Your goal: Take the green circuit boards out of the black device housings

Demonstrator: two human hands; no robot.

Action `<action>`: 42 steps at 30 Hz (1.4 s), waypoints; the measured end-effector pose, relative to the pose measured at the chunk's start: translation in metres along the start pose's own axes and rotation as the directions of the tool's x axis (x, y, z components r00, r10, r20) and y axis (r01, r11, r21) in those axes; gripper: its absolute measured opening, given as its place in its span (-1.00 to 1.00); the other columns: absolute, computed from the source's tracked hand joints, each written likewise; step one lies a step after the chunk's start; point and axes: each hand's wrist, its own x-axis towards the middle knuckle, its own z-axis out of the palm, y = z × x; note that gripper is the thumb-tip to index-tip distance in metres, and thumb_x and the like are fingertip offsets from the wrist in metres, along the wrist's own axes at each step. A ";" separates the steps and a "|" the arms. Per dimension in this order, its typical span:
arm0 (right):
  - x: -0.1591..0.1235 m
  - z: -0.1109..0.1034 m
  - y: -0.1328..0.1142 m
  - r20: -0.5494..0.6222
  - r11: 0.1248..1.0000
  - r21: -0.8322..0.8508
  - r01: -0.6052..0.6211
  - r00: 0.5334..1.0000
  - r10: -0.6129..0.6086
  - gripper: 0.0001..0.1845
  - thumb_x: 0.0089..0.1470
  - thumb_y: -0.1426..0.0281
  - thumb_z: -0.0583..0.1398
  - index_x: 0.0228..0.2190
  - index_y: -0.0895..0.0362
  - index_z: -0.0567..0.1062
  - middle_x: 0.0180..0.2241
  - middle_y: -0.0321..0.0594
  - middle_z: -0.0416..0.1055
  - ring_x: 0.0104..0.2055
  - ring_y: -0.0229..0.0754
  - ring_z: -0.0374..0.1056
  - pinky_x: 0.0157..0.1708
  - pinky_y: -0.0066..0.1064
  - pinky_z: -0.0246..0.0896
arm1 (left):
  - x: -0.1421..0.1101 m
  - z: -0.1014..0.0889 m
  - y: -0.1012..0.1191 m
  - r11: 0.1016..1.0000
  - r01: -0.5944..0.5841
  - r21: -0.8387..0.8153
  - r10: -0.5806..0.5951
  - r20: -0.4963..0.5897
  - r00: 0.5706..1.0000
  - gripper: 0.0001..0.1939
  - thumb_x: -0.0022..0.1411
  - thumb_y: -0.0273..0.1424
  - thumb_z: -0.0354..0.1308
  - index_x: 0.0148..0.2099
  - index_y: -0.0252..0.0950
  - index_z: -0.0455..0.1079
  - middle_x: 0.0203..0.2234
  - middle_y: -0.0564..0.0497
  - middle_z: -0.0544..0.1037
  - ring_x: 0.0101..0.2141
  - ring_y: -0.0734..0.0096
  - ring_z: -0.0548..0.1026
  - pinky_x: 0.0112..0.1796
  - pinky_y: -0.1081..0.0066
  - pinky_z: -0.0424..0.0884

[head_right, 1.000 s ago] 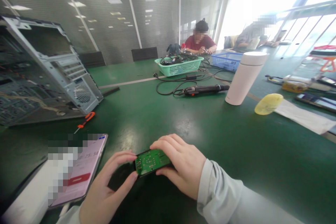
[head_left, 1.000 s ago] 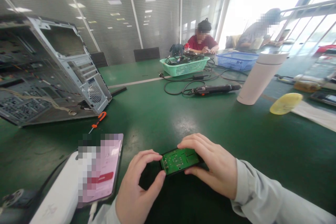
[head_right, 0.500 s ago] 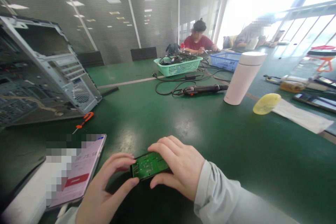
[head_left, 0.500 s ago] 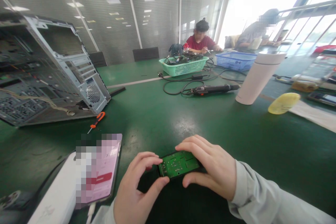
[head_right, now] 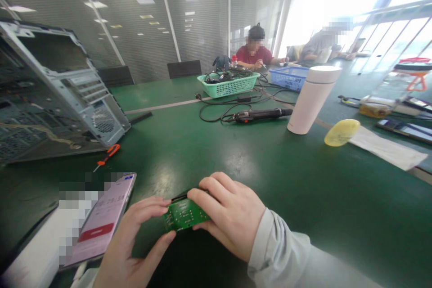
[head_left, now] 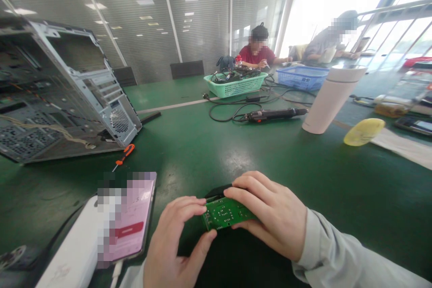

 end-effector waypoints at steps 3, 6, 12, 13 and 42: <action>0.000 0.004 -0.003 -0.093 0.998 -0.063 0.022 0.995 -0.028 -0.62 0.37 0.25 -0.13 -0.11 0.15 0.40 -0.16 -0.14 0.32 -0.10 -0.14 0.21 -0.25 -0.34 0.24 | -0.002 0.003 0.000 0.993 -0.042 0.109 0.036 0.053 0.998 -0.54 0.16 -0.25 0.24 0.07 -0.20 0.23 -0.18 -0.07 0.48 -0.15 0.17 0.47 -0.12 0.26 0.44; 0.000 0.007 -0.008 -0.117 0.994 -0.096 0.056 0.991 -0.067 -0.66 0.37 0.31 -0.12 -0.11 0.14 0.40 -0.16 -0.16 0.34 -0.06 -0.13 0.20 -0.21 -0.34 0.23 | -0.002 0.004 0.001 0.982 -0.081 0.171 0.070 0.069 0.995 -0.55 0.16 -0.24 0.25 0.06 -0.21 0.25 -0.21 -0.06 0.46 -0.18 0.17 0.46 -0.15 0.28 0.43; 0.000 0.003 -0.006 -0.086 0.995 -0.088 0.052 0.994 -0.060 -0.60 0.38 0.30 -0.18 0.08 0.16 0.26 -0.15 -0.14 0.34 -0.10 -0.12 0.22 -0.26 -0.32 0.26 | -0.002 0.000 0.003 0.991 -0.050 0.123 0.044 0.051 0.998 -0.70 0.24 -0.40 0.17 0.02 -0.15 0.29 -0.26 0.01 0.47 -0.22 0.25 0.46 -0.17 0.35 0.39; -0.001 0.003 -0.002 -0.081 0.996 -0.086 0.029 0.996 -0.036 -0.56 0.37 0.30 -0.21 0.14 0.18 0.19 -0.15 -0.12 0.33 -0.11 -0.12 0.23 -0.26 -0.31 0.28 | -0.002 -0.001 0.003 0.994 -0.029 0.103 0.026 0.036 0.999 -0.68 0.24 -0.40 0.17 0.04 -0.14 0.29 -0.25 0.01 0.46 -0.22 0.25 0.46 -0.17 0.34 0.39; -0.002 0.010 0.028 0.696 -0.066 0.611 -0.789 0.495 0.520 -0.12 0.05 -0.29 -0.06 -0.21 0.31 0.42 -0.38 -0.03 0.37 -0.34 -0.15 0.36 -0.31 -0.33 0.31 | 0.000 0.017 -0.004 -0.286 0.511 -0.810 -0.395 0.586 0.708 -0.65 0.25 -0.20 0.10 -0.22 -0.34 0.60 -0.41 -0.13 0.64 -0.36 0.21 0.55 -0.40 0.37 0.46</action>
